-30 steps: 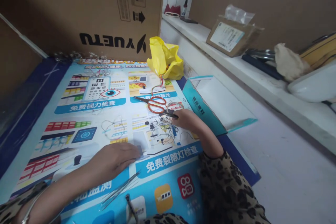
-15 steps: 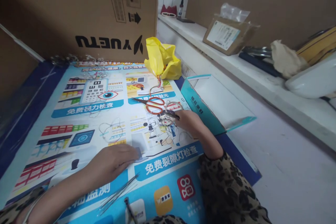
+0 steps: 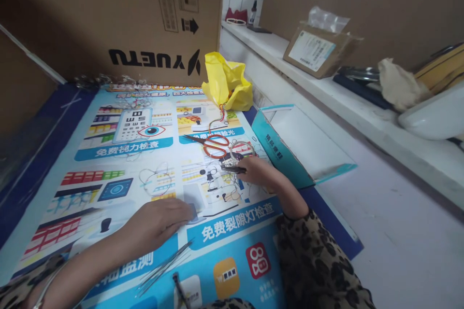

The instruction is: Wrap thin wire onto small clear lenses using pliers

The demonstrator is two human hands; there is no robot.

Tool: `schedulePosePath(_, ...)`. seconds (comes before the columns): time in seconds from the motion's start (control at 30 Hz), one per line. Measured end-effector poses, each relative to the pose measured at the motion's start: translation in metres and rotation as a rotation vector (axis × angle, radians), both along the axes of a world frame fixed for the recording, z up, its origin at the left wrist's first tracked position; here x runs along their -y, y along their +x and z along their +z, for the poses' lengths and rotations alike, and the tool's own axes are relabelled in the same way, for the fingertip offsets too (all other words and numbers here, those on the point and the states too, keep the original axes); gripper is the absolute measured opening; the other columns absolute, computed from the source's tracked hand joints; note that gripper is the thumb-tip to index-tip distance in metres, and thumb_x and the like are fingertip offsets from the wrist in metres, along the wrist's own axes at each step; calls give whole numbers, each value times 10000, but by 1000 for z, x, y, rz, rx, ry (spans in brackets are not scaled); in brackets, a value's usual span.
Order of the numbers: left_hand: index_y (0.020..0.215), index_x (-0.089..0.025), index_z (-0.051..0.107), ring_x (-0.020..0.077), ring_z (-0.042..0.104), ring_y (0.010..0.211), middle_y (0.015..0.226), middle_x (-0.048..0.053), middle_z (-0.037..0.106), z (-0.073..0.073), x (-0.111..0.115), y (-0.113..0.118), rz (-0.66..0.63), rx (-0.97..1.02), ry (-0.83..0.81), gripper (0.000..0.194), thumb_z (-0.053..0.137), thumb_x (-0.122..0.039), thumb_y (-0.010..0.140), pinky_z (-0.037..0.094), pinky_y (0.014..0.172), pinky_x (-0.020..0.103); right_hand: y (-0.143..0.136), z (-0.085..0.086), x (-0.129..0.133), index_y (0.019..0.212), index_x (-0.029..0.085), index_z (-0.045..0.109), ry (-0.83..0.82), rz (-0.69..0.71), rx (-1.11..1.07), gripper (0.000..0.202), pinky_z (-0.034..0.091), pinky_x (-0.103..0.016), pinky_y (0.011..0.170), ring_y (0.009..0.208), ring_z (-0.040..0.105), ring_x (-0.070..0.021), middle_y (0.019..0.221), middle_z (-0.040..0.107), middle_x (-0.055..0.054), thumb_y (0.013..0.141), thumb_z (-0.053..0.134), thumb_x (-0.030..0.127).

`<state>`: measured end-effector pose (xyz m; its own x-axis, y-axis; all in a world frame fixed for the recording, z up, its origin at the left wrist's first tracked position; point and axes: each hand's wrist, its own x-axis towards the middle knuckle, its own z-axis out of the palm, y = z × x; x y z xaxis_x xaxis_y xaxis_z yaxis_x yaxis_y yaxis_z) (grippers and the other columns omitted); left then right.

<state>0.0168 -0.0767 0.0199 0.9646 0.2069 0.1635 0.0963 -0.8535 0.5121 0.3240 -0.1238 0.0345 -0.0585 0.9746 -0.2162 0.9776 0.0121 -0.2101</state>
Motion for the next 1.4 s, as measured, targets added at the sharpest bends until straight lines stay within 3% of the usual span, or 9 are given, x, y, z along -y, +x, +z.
schedulePosePath(0.07, 1022, -235, 603, 161, 601, 918, 934, 31, 670, 0, 0, 0, 1, 7, 1, 294, 333, -259, 907, 487, 774, 291, 7, 4, 2, 693, 146, 576, 0, -34, -118, 249, 269, -217, 513, 572, 439, -97, 616, 531, 0, 774, 512, 374)
schedulePosePath(0.17, 1018, -235, 606, 159, 601, 915, 930, 33, 670, 0, 0, 0, -4, 17, 2, 298, 329, -260, 910, 486, 773, 289, 16, 9, 6, 668, 151, 521, -71, -141, -507, 338, 231, -213, 470, 502, 337, -65, 533, 383, 53, 780, 504, 469)
schedulePosePath(0.27, 1012, -238, 607, 158, 601, 912, 919, 31, 670, 0, 0, 0, -4, 14, -3, 299, 327, -262, 911, 486, 766, 287, 20, 10, 9, 681, 149, 516, -149, -239, -814, 331, 206, -215, 448, 476, 295, -50, 533, 358, 65, 752, 557, 469)
schedulePosePath(0.57, 1017, -239, 603, 154, 599, 917, 937, 31, 668, -3, -1, -1, -4, 5, -3, 297, 328, -267, 909, 479, 785, 278, 21, 9, 9, 827, 125, 616, -200, -325, -975, 294, 235, -213, 411, 431, 357, -45, 534, 466, 46, 720, 605, 398)
schedulePosePath(0.77, 1022, -250, 601, 156, 598, 929, 946, 27, 668, -2, -2, 0, -1, -2, -13, 291, 335, -264, 905, 479, 791, 281, 25, 10, 11, 931, 143, 595, -135, -326, -855, 307, 307, -220, 485, 509, 397, -65, 608, 485, 44, 711, 591, 357)
schedulePosePath(1.03, 1040, -241, 590, 165, 587, 948, 991, 21, 662, -4, -3, 0, -18, -60, -7, 273, 358, -234, 896, 473, 810, 301, 26, 8, 6, 862, 173, 616, 99, -391, -108, 216, 299, -227, 530, 616, 487, -123, 677, 582, -6, 744, 493, 305)
schedulePosePath(1.2, 1037, -246, 595, 161, 589, 948, 983, 24, 664, -3, -3, 0, -5, -47, -17, 283, 349, -240, 898, 474, 807, 294, 17, 12, 9, 842, 179, 612, 127, -411, 52, 218, 247, -240, 517, 608, 483, -136, 711, 615, -46, 758, 499, 346)
schedulePosePath(1.27, 1031, -247, 598, 158, 594, 936, 965, 25, 666, -3, -3, 0, -1, -29, -18, 287, 342, -247, 901, 479, 793, 289, 9, 15, 8, 825, 170, 615, 191, -329, 89, 210, 261, -237, 539, 639, 495, -138, 744, 618, -60, 791, 465, 314)
schedulePosePath(1.4, 1022, -246, 601, 155, 598, 925, 951, 26, 669, -4, -3, 0, 3, -1, -22, 287, 340, -250, 901, 481, 783, 284, -10, 11, -2, 848, 173, 637, 250, -1, 50, 193, 324, -235, 645, 743, 521, -153, 781, 622, -59, 813, 461, 246)
